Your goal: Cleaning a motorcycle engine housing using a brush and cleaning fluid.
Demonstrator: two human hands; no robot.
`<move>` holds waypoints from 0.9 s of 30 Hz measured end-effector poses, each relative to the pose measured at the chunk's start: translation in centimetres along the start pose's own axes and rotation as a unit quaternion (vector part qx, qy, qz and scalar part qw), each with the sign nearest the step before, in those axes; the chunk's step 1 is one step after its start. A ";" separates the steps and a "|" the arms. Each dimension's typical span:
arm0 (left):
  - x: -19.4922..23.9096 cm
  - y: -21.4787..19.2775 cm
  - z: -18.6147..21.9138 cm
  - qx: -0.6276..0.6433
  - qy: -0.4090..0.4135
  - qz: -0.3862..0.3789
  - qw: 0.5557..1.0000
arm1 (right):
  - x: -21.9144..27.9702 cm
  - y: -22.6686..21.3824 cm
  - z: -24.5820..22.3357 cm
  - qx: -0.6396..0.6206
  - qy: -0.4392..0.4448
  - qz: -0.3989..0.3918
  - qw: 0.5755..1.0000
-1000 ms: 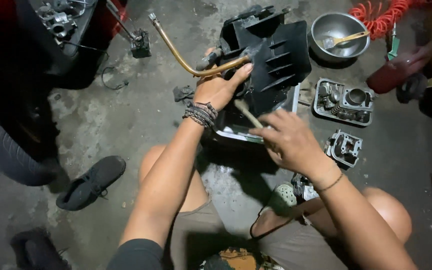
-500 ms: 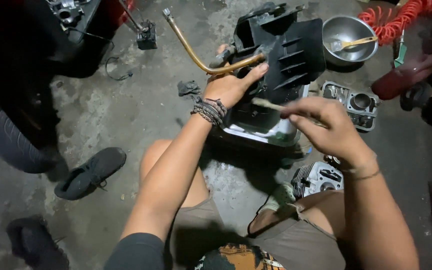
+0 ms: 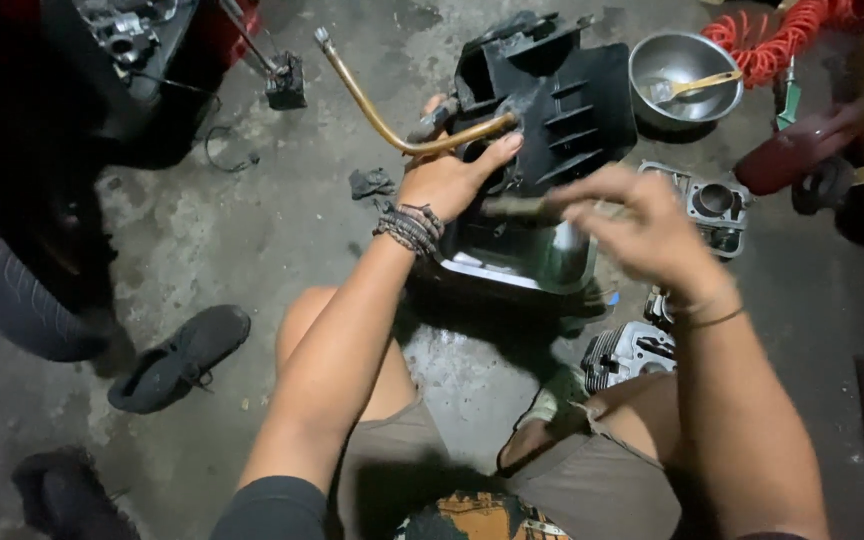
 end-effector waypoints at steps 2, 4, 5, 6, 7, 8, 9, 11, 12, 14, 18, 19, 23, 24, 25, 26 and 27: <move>0.2 0.1 -0.2 0.015 0.005 0.019 1.000 | 0.1 -1.7 0.2 -0.046 0.041 0.022 0.998; 0.3 -0.2 0.1 0.028 0.015 0.040 0.999 | -0.4 -2.3 0.4 -0.092 0.079 0.047 0.991; 0.3 -0.3 0.3 0.012 0.019 0.031 0.999 | -0.9 -1.6 0.2 -0.071 0.058 0.005 0.996; 0.5 -0.1 0.4 -0.005 0.021 0.019 1.000 | -1.2 -0.9 0.0 -0.050 0.039 -0.035 0.997; 0.6 -0.1 0.7 -0.006 0.022 0.017 1.000 | -1.7 -0.9 -0.1 -0.051 0.040 -0.033 0.997; 0.9 -0.3 1.1 0.026 0.043 0.032 0.998 | -2.1 -0.8 0.0 -0.035 0.065 -0.030 0.997; 1.3 -0.4 1.4 0.058 0.065 0.045 0.995 | -2.4 -0.7 0.2 -0.019 0.089 -0.026 0.996; 1.3 -0.3 1.2 0.053 0.069 0.053 0.995 | -2.0 -2.3 0.9 -0.031 0.102 0.012 0.994; 1.2 -0.3 1.3 0.047 0.076 0.061 0.994 | -1.9 -3.4 1.2 -0.041 0.114 0.051 0.991; 0.6 -0.2 0.6 0.039 0.056 0.064 0.996 | -1.6 -3.6 1.3 -0.058 0.106 0.068 0.990; 0.3 -0.1 0.1 0.002 0.027 0.037 0.999 | -1.8 -1.3 0.6 -0.003 0.081 0.028 0.996; 0.2 -0.4 0.6 0.001 0.029 0.037 0.999 | -1.8 -1.6 1.4 -0.003 0.081 0.030 0.996; 0.8 -0.5 1.2 -0.027 -0.072 -0.054 0.996 | -1.9 -3.7 2.2 0.013 0.092 0.095 0.991; 1.0 -0.8 1.8 -0.026 -0.061 -0.042 0.997 | -1.8 -4.3 1.9 -0.004 0.105 0.106 0.989; 0.8 -0.1 0.8 -0.028 -0.058 -0.042 0.997 | -1.9 -3.2 1.5 -0.005 0.104 0.110 0.988; 0.5 0.1 0.4 -0.029 0.008 -0.006 1.000 | -2.1 -1.9 1.1 -0.016 0.107 0.098 0.989; 0.2 0.2 -0.1 -0.031 0.073 0.029 0.996 | -2.4 -0.4 0.7 -0.028 0.110 0.087 0.990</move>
Point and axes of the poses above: each hand's wrist, its own x-axis away from the middle knuckle, its own y-axis out of the palm, z = x × y, the point moved 5 cm from there along -x, towards the middle knuckle, and after that the axes turned 2 degrees about z, right-handed, at the moved point
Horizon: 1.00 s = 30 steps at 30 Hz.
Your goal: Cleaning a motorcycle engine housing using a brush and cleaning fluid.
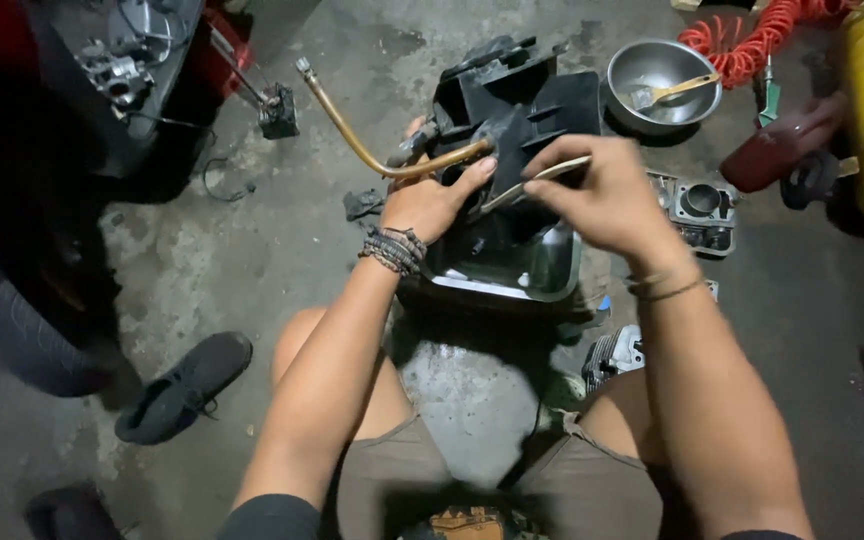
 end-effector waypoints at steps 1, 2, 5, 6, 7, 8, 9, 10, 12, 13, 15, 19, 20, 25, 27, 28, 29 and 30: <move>0.1 0.0 0.2 -0.003 0.003 -0.001 1.000 | -0.1 -0.2 0.5 -0.002 0.000 0.004 1.000; 0.2 0.0 0.3 0.015 0.007 0.001 1.000 | -0.2 -0.6 1.1 -0.012 0.005 0.026 1.000; 0.2 -0.2 0.3 0.028 -0.014 -0.002 0.999 | -0.3 -2.3 2.7 -0.031 0.026 0.072 0.997; 0.2 -0.2 0.2 0.022 -0.038 -0.011 0.999 | -0.2 -3.2 3.5 -0.042 0.044 0.099 0.993; 0.2 -0.4 0.2 0.021 -0.037 -0.010 0.999 | 0.1 -3.2 3.5 -0.042 0.042 0.100 0.993; 0.3 -0.5 0.0 -0.001 -0.060 -0.032 0.998 | 0.4 -3.0 3.3 -0.055 0.016 0.087 0.995; 0.2 -0.6 -0.1 -0.024 -0.083 -0.054 0.995 | 0.6 -3.0 3.1 -0.068 -0.011 0.076 0.995; -0.1 -0.8 0.4 -0.025 -0.081 -0.053 0.995 | 0.7 -2.3 2.3 -0.069 -0.014 0.078 0.994; -0.1 -0.8 0.1 -0.014 -0.164 -0.088 0.982 | 1.0 0.2 0.6 -0.078 -0.042 -0.004 0.996; 0.1 -1.2 0.6 -0.017 -0.163 -0.088 0.983 | 0.8 0.1 0.5 -0.081 -0.042 -0.002 0.996; 0.4 -2.0 1.7 -0.003 -0.153 -0.077 0.985 | 0.3 -0.3 -0.3 -0.061 -0.097 0.018 0.993; -0.1 -2.0 1.0 0.046 -0.040 -0.014 0.998 | 0.7 -2.1 -0.1 -0.064 -0.098 0.063 0.991; -0.2 -2.1 1.2 0.056 -0.070 -0.020 0.996 | 0.7 -2.4 -0.1 -0.072 -0.112 0.092 0.987; -0.6 -2.0 -0.2 0.099 -0.094 -0.001 0.991 | 1.4 -2.9 1.5 -0.103 -0.112 0.166 0.974; -0.1 -2.0 0.0 0.078 -0.115 -0.006 0.990 | 1.7 -1.2 1.8 -0.147 -0.026 0.140 0.979; -0.2 -2.1 -0.3 0.076 -0.114 -0.001 0.991 | 1.9 -1.0 1.7 -0.150 -0.030 0.139 0.979; -0.3 -2.0 -0.7 0.077 -0.114 -0.003 0.991 | 2.2 -0.6 1.8 -0.118 -0.006 0.113 0.987; -0.4 -1.8 -1.0 0.077 -0.114 -0.005 0.990 | 2.4 -0.2 2.0 -0.086 0.019 0.087 0.992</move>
Point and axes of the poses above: each hand's wrist, its own x-axis away from the middle knuckle, its own y-axis out of the palm, z = x × y, the point moved 5 cm from there along -x, towards the middle knuckle, and after that the axes turned 2 degrees about z, right-handed, at the moved point
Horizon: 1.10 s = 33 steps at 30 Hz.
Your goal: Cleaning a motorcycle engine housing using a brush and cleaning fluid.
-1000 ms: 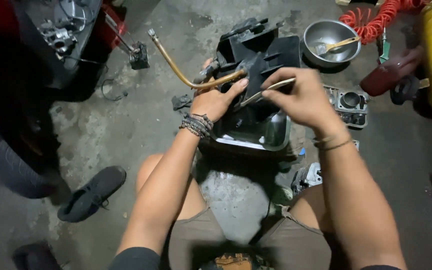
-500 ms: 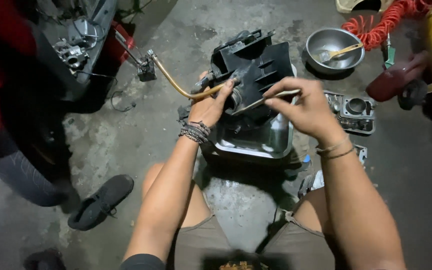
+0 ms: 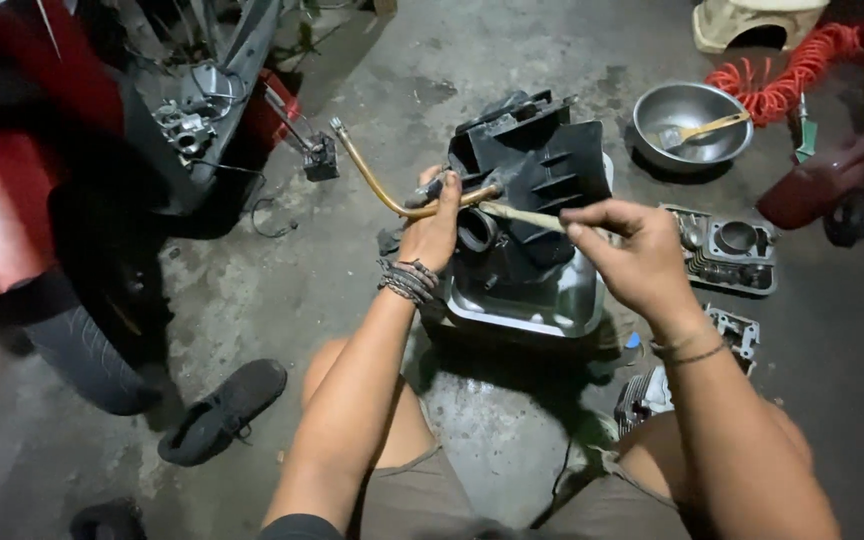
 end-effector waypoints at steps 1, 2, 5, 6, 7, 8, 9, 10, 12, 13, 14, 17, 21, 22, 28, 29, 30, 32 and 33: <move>-0.1 0.0 -0.2 0.002 -0.001 0.002 1.000 | 0.4 -0.4 -0.6 0.001 -0.001 -0.002 1.000; -0.3 0.0 -0.5 -0.001 -0.003 -0.005 1.000 | 0.7 -0.6 -1.1 0.082 0.002 -0.030 0.996; 0.2 0.0 -0.4 0.000 -0.006 -0.010 1.000 | 1.5 -1.1 -2.6 0.191 -0.002 -0.054 0.980; 0.6 0.1 -0.2 -0.002 -0.006 -0.012 1.000 | 1.8 -1.5 -3.1 0.216 -0.004 -0.048 0.975; 1.0 0.1 0.0 0.000 -0.007 -0.013 1.000 | 1.7 -0.9 -3.3 0.218 -0.003 -0.049 0.975; 1.3 0.3 0.3 -0.003 0.002 -0.019 1.000 | 1.7 -0.1 -3.3 0.258 -0.003 -0.079 0.963; 1.6 0.6 0.9 -0.007 0.015 -0.027 0.999 | 1.6 0.4 -3.3 0.298 -0.002 -0.104 0.949; 1.6 0.7 1.2 -0.006 0.017 -0.031 0.999 | 1.7 1.2 -3.3 0.300 0.000 -0.102 0.948; 1.9 0.5 1.7 -0.017 0.019 -0.016 1.000 | 2.3 3.5 -3.3 0.279 0.010 -0.150 0.948; 1.5 0.6 1.3 -0.016 0.019 -0.016 1.000 | 2.5 3.3 -3.8 0.280 0.010 -0.150 0.948; 1.1 0.7 1.0 -0.005 0.023 -0.012 1.000 | 2.8 3.5 -4.1 0.308 0.016 -0.192 0.932; 0.6 0.5 0.1 0.009 0.019 -0.009 1.000 | 3.1 2.3 -5.2 0.324 0.027 -0.204 0.923; 1.4 0.2 1.2 0.021 0.012 -0.012 1.000 | 2.4 1.6 -4.6 0.292 0.038 -0.118 0.948; 1.2 0.3 1.1 0.021 0.015 -0.014 1.000 | 2.4 2.3 -3.9 0.292 0.039 -0.115 0.949; -0.2 0.0 -0.5 0.028 -0.002 0.000 1.000 | 3.0 1.9 -5.3 0.310 0.069 -0.189 0.929; 0.0 -0.1 -0.2 0.015 -0.004 0.005 1.000 | 3.0 1.3 -5.7 0.304 0.063 -0.171 0.935; 0.1 -0.1 0.2 0.001 -0.006 0.010 1.000 | 3.0 0.6 -6.0 0.297 0.056 -0.153 0.941; 0.3 0.5 0.2 -0.007 -0.004 0.009 1.000 | 2.6 2.2 -4.2 0.277 0.037 -0.138 0.950; 0.5 0.7 0.0 -0.013 -0.005 0.011 1.000 | 2.6 3.1 -3.4 0.257 0.018 -0.128 0.958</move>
Point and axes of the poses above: each hand's wrist, its own x-axis away from the middle knuckle, its own y-axis out of the palm, z = x × y, the point moved 5 cm from there along -x, towards the middle knuckle, and after that the axes turned 2 degrees about z, right-handed, at the moved point
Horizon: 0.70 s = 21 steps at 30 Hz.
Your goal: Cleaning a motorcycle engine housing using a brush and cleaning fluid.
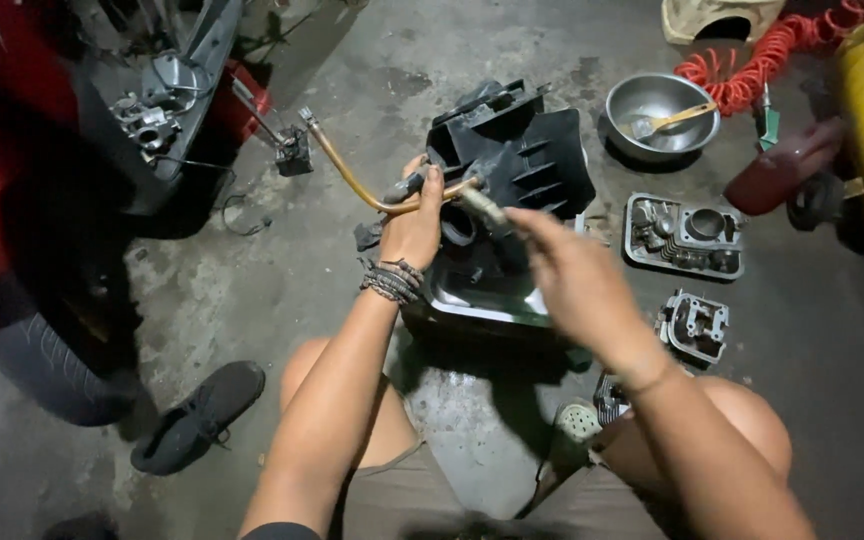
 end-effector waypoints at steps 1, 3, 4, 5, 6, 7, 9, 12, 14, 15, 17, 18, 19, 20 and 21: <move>0.0 0.2 0.1 -0.002 0.001 -0.004 1.000 | 0.4 0.9 0.2 -0.002 0.004 0.001 1.000; -0.2 -0.1 0.2 0.011 0.003 0.008 1.000 | 0.8 3.4 0.0 0.075 -0.017 -0.031 0.997; -0.1 -0.2 0.0 0.008 0.005 0.006 1.000 | 1.4 1.8 -0.7 0.073 -0.014 -0.028 0.997; -0.1 -0.4 -0.1 0.011 0.010 0.009 1.000 | 2.0 0.4 -1.4 0.078 -0.013 -0.045 0.996; -0.1 -0.6 -0.1 0.017 0.016 0.015 1.000 | 2.5 -1.1 -2.1 0.085 -0.014 -0.063 0.994; -0.1 -0.6 -0.1 0.017 0.018 0.014 1.000 | 2.2 -1.5 -2.4 0.086 -0.014 -0.061 0.994; 0.2 -0.3 -0.3 0.012 0.013 0.014 1.000 | 1.9 -2.7 -2.8 0.055 -0.006 -0.023 0.998; 0.3 -0.4 0.2 0.001 0.007 0.005 1.000 | 1.3 1.4 -1.4 0.056 -0.046 -0.057 0.996; 0.0 -0.5 0.0 0.011 0.011 0.005 1.000 | 1.8 -0.7 -2.5 0.065 -0.026 -0.079 0.994; -0.1 -0.6 -0.3 0.022 0.014 0.006 1.000 | 2.0 -1.5 -3.0 0.076 -0.006 -0.100 0.992; 0.3 -0.7 -0.4 0.018 0.017 0.009 1.000 | 2.0 -2.6 -2.3 0.070 0.007 -0.083 0.994; 0.4 -0.5 0.0 0.013 0.026 0.005 1.000 | 2.1 -3.4 -1.7 0.064 0.025 -0.060 0.996; 0.4 -0.4 -0.1 0.013 0.027 0.006 1.000 | 1.5 -2.8 -0.7 0.064 0.025 -0.060 0.996; 0.3 -0.4 0.0 0.010 0.033 0.013 0.999 | 0.8 -2.8 0.1 0.049 0.015 -0.004 0.999; 0.3 -0.3 0.1 0.007 0.038 0.021 0.999 | 0.2 -2.8 0.9 0.034 0.004 0.051 0.998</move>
Point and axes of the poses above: each hand's wrist, its own x-axis away from the middle knuckle, its own y-axis out of the palm, z = x × y, the point moved 5 cm from there along -x, towards the middle knuckle, and after that the axes turned 2 degrees about z, right-handed, at the moved point
